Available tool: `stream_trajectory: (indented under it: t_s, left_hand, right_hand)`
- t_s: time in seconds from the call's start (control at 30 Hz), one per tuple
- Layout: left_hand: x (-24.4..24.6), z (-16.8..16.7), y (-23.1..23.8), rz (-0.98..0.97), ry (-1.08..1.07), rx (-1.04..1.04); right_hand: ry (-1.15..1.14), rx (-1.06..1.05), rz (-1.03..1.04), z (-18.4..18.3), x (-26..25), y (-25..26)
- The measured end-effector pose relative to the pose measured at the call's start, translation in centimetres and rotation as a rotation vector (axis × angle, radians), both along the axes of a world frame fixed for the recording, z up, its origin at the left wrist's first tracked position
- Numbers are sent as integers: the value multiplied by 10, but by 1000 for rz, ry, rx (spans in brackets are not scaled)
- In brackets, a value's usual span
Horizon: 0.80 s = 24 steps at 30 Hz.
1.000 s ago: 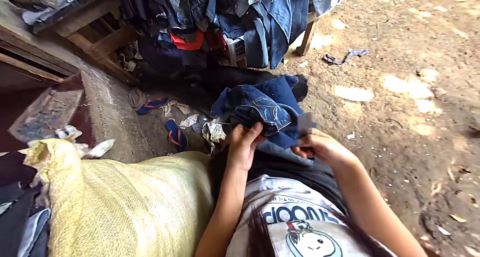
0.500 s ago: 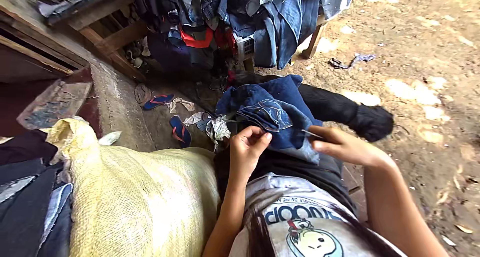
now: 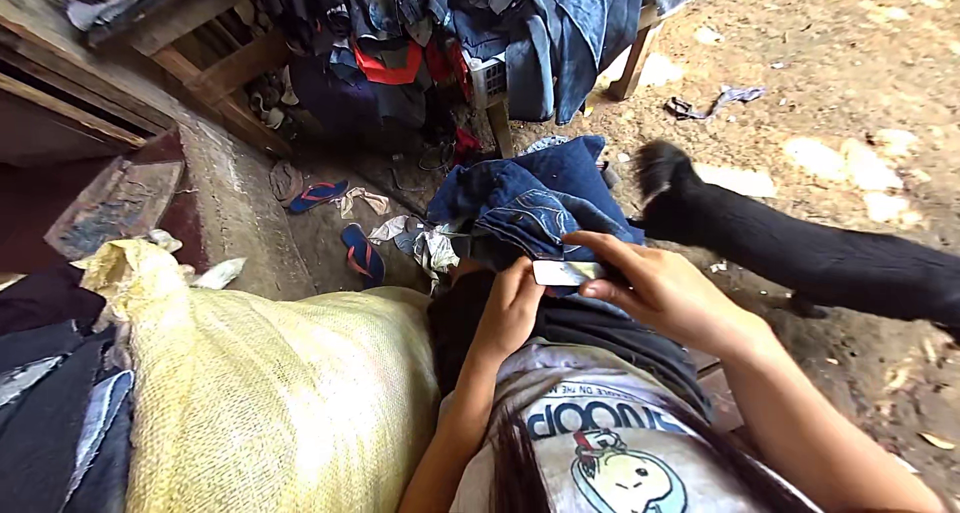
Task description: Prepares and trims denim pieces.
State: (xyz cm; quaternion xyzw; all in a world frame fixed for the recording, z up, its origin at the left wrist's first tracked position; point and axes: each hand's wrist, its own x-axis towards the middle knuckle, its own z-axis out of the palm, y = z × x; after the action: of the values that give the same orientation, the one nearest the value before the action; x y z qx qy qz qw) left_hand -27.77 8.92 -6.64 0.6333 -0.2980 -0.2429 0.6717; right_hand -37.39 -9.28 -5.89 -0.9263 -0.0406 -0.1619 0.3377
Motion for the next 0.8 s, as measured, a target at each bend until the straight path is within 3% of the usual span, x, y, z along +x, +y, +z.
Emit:
stream_trajectory:
  t_s: [0.27,0.47,0.8]
  left_hand:
    - [1,-3,0,-9,-166,-16]
    - [-3,-1,-1,40,-285,-24]
    - [-4,-7,-7,110,-392,26]
  right_hand:
    - [4,26,-11,-6,-3,2]
    - [-64,8,-135,-10,0,18]
    - [-136,127,-202,-23,8,37]
